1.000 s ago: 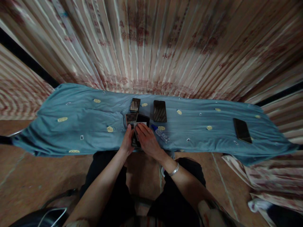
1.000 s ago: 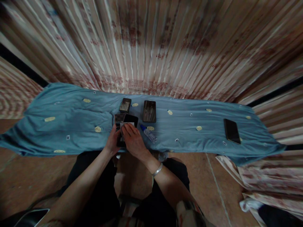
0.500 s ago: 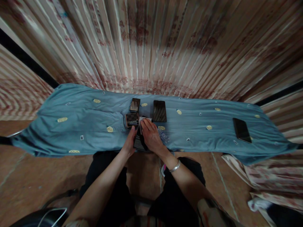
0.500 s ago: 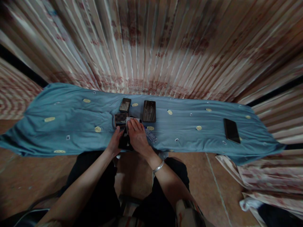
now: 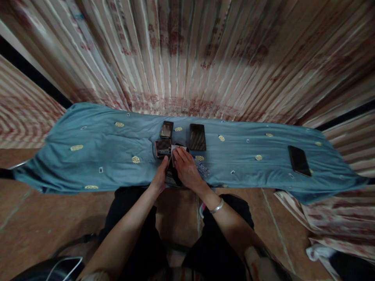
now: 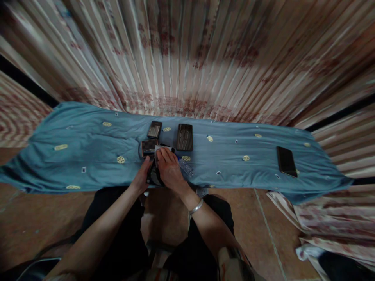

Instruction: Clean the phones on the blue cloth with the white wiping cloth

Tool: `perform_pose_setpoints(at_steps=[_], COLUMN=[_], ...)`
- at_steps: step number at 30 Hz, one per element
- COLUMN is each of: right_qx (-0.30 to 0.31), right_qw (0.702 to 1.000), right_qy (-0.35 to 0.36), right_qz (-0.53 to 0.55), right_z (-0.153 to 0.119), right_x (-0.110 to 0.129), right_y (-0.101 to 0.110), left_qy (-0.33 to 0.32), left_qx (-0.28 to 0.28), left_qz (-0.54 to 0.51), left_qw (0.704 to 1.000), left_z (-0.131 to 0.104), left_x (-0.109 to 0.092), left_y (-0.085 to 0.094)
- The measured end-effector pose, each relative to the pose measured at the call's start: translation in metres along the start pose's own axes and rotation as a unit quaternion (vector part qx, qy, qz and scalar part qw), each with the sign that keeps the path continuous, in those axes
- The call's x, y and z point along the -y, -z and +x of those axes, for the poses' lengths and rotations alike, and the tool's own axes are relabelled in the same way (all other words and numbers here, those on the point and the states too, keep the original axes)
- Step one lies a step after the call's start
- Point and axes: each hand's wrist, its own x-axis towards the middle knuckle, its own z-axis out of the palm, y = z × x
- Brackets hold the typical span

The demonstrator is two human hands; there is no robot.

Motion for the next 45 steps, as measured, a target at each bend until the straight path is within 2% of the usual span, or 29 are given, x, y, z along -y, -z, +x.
perform_pose_setpoints(at_steps=[5,11,19,25,28,34,37,45], right_qx=[-0.005,-0.007,0.002,0.010,0.008,-0.011,-0.001,0.031], right_qw=[1.000,0.999,1.000,0.998,0.998,0.999,0.998,0.997], right_qy=[-0.023,-0.032,0.004,0.052,0.054,0.039,0.043,0.060], right_qz=[-0.002,0.005,0.017,0.022,0.020,0.028,0.037,0.043], right_z=[0.005,0.006,0.003,-0.004,-0.004,0.001,0.000,-0.007], right_x=[-0.007,-0.011,-0.007,0.007,0.006,-0.003,-0.001,0.012], right_y=[0.004,0.005,0.004,0.002,0.001,0.002,0.002,-0.001], left_qy=[0.005,0.027,0.042,0.014,0.010,0.027,0.024,0.004], left_qx=[0.006,0.023,-0.033,-0.061,-0.064,-0.036,-0.034,-0.078], left_qz=[0.007,-0.010,-0.024,-0.032,-0.025,-0.030,-0.038,-0.040], left_qw=[1.000,0.999,0.998,0.998,0.998,0.999,0.998,0.996], left_z=[0.002,-0.004,-0.013,-0.012,-0.011,-0.015,-0.014,-0.006], left_x=[0.005,-0.006,-0.020,-0.024,-0.024,-0.023,-0.024,-0.026], left_y=[0.002,-0.002,-0.016,-0.014,-0.015,-0.019,-0.017,-0.009])
